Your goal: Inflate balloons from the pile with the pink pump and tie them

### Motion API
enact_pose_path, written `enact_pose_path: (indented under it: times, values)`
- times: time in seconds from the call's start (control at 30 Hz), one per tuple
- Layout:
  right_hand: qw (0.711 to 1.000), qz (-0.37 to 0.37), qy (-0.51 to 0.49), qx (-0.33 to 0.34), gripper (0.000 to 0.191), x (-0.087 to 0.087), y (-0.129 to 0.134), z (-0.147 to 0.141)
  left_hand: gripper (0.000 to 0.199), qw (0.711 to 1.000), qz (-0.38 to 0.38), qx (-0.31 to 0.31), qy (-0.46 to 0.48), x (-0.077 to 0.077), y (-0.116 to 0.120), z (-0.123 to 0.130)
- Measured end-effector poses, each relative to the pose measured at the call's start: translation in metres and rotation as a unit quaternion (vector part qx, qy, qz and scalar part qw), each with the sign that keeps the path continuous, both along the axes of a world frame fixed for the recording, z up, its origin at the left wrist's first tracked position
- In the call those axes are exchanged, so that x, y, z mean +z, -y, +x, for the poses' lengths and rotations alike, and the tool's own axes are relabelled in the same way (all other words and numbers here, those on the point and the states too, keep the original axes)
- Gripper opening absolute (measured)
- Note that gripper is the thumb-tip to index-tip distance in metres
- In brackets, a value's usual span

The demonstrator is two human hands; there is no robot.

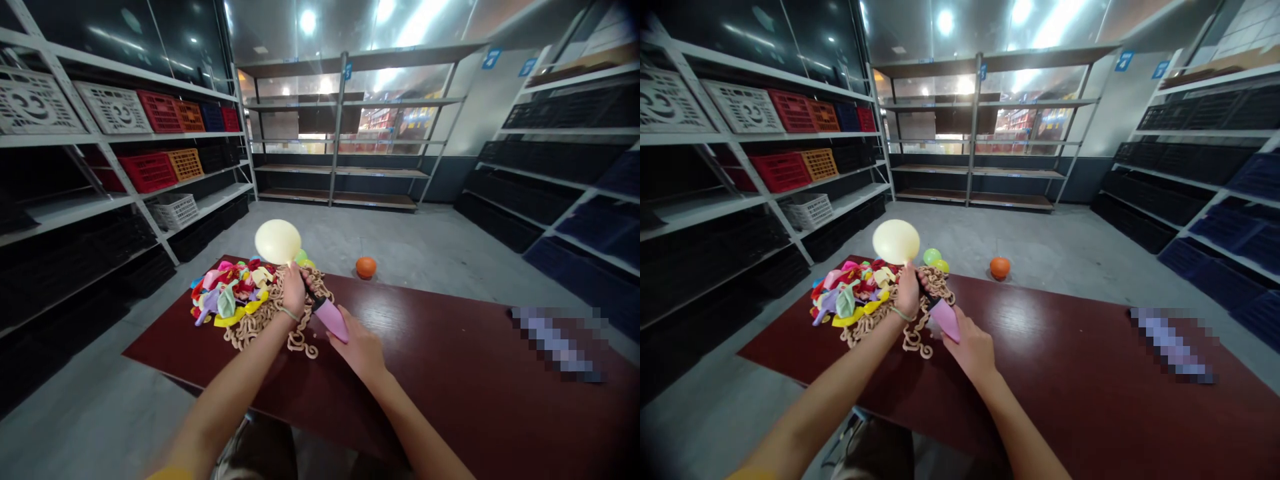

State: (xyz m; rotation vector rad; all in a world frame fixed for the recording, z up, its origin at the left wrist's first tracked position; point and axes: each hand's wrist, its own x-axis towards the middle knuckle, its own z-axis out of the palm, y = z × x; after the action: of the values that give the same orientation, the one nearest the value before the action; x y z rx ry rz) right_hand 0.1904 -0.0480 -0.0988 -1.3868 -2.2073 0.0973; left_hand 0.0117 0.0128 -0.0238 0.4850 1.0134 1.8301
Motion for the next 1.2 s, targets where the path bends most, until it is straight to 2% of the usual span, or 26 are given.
enact_pose_path:
  times: [0.07, 0.13, 0.2, 0.27, 0.37, 0.43, 0.47, 0.53, 0.6, 0.7, 0.77, 0.83, 0.9, 1.0, 1.07, 1.13, 1.2]
  values:
    - [1.000, -0.014, -0.005, 0.000, 0.057, 0.003, 0.001, 0.000, 0.034, 0.999, 0.027, -0.005, -0.019, -0.011, 0.005, 0.018]
    - [1.000, -0.013, -0.006, 0.014, 0.054, 0.006, 0.003, -0.002, 0.035, 0.999, 0.039, -0.005, -0.026, -0.011, 0.005, 0.013]
    - [0.999, -0.001, -0.007, 0.036, 0.053, 0.007, 0.006, -0.004, 0.035, 0.999, 0.034, -0.008, -0.023, -0.001, 0.003, -0.010]
    - [0.998, 0.018, -0.009, 0.062, 0.054, 0.007, 0.008, -0.006, 0.031, 0.999, 0.031, 0.005, -0.014, 0.016, -0.002, -0.046]
    - [0.994, 0.046, -0.017, 0.095, 0.053, 0.005, 0.008, -0.008, 0.028, 0.998, 0.019, 0.052, -0.005, 0.045, -0.007, -0.096]
    - [0.994, 0.047, -0.020, 0.101, 0.053, 0.002, 0.008, -0.010, 0.027, 0.996, 0.020, 0.090, 0.006, 0.055, -0.009, -0.111]
    - [0.994, 0.040, -0.021, 0.099, 0.052, 0.001, 0.008, -0.011, 0.027, 0.994, 0.020, 0.102, 0.009, 0.056, -0.010, -0.110]
    - [0.996, 0.017, -0.025, 0.085, 0.053, -0.002, 0.007, -0.011, 0.028, 0.994, 0.017, 0.105, 0.006, 0.049, -0.009, -0.092]
    - [0.997, -0.008, -0.038, 0.065, 0.054, -0.003, 0.007, -0.010, 0.030, 0.997, 0.008, 0.075, -0.016, 0.034, -0.006, -0.057]
    - [0.997, -0.030, -0.071, 0.029, 0.055, 0.000, 0.006, -0.008, 0.033, 0.997, 0.048, 0.012, -0.065, 0.010, 0.003, -0.004]
    - [0.995, -0.039, -0.086, 0.020, 0.054, 0.003, 0.006, -0.007, 0.037, 0.994, 0.062, -0.022, -0.082, 0.004, 0.006, 0.013]
    - [0.994, -0.045, -0.092, 0.029, 0.054, 0.006, 0.007, -0.008, 0.040, 0.994, 0.049, -0.046, -0.082, 0.007, 0.004, 0.008]
    - [0.993, -0.048, -0.099, 0.048, 0.054, 0.008, 0.008, -0.010, 0.038, 0.996, 0.028, -0.041, -0.071, 0.020, -0.005, -0.015]
    - [0.991, -0.042, -0.100, 0.074, 0.053, 0.009, 0.008, -0.011, 0.031, 0.998, 0.017, 0.011, -0.059, 0.047, -0.022, -0.061]
    - [0.991, -0.033, -0.096, 0.085, 0.053, 0.008, 0.008, -0.009, 0.029, 0.997, 0.019, 0.047, -0.058, 0.060, -0.029, -0.081]
    - [0.992, -0.029, -0.096, 0.081, 0.053, 0.007, 0.007, -0.006, 0.028, 0.995, 0.025, 0.081, -0.052, 0.064, -0.030, -0.083]
    - [0.992, -0.037, -0.099, 0.066, 0.053, 0.006, 0.006, -0.003, 0.030, 0.994, 0.026, 0.098, -0.047, 0.057, -0.027, -0.064]
